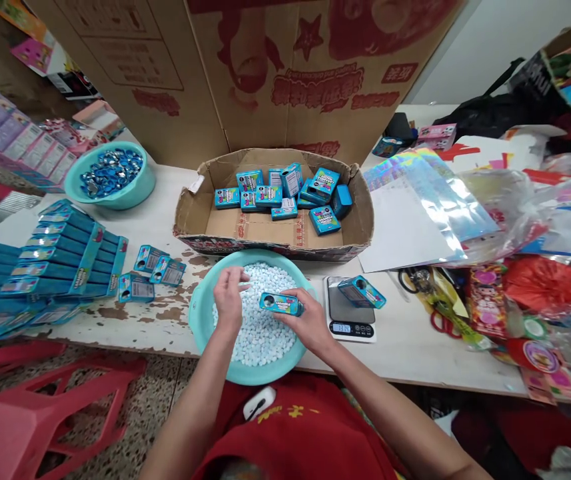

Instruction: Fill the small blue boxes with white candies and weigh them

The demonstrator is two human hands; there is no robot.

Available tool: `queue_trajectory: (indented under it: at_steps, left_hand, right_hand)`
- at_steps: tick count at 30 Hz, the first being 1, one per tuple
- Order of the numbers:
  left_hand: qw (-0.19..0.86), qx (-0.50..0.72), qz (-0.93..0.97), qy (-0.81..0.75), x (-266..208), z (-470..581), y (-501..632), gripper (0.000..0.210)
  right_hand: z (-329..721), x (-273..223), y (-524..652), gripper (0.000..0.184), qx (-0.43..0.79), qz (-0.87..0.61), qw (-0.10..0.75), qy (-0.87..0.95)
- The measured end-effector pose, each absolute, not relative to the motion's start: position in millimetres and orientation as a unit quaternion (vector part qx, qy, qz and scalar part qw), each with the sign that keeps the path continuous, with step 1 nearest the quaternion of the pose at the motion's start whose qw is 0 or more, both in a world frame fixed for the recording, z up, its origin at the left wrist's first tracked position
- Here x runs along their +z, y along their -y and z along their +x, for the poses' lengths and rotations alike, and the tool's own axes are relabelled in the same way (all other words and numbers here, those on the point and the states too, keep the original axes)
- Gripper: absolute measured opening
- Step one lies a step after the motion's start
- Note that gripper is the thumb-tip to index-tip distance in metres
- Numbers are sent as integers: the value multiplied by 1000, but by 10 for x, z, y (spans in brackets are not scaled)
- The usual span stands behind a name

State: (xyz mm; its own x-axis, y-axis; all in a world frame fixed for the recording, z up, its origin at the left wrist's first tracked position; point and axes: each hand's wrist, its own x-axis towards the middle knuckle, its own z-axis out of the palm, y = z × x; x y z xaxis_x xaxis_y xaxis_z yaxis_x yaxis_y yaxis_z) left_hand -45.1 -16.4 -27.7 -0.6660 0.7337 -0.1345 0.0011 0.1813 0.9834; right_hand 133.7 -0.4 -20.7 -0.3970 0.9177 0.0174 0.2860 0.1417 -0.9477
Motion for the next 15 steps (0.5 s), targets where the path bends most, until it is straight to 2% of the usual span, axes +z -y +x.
queue_trajectory:
  at_steps: [2,4,8,11,15]
  left_hand:
    - [243,407,376,-796,-665,-558,173,27]
    - [173,259,456,-834,-957,-554,216,34]
    - [128,108,485,-858,-1121,-266,359,44]
    - [173,101,526,-826,-1099,-85,459,32]
    - [279,289,420,-814,-1103,-135,521,19]
  right_hand:
    - [1404,-172,22,35,494,-434,343,671]
    - [1476,-92,53,37,493,-420,380,661]
    - [1546,-56,62,35,459,-429,415,658]
    - [1534,-149,29,32,441,-460,382,669]
    - [1545,-222,12,33,433,-462,367,681]
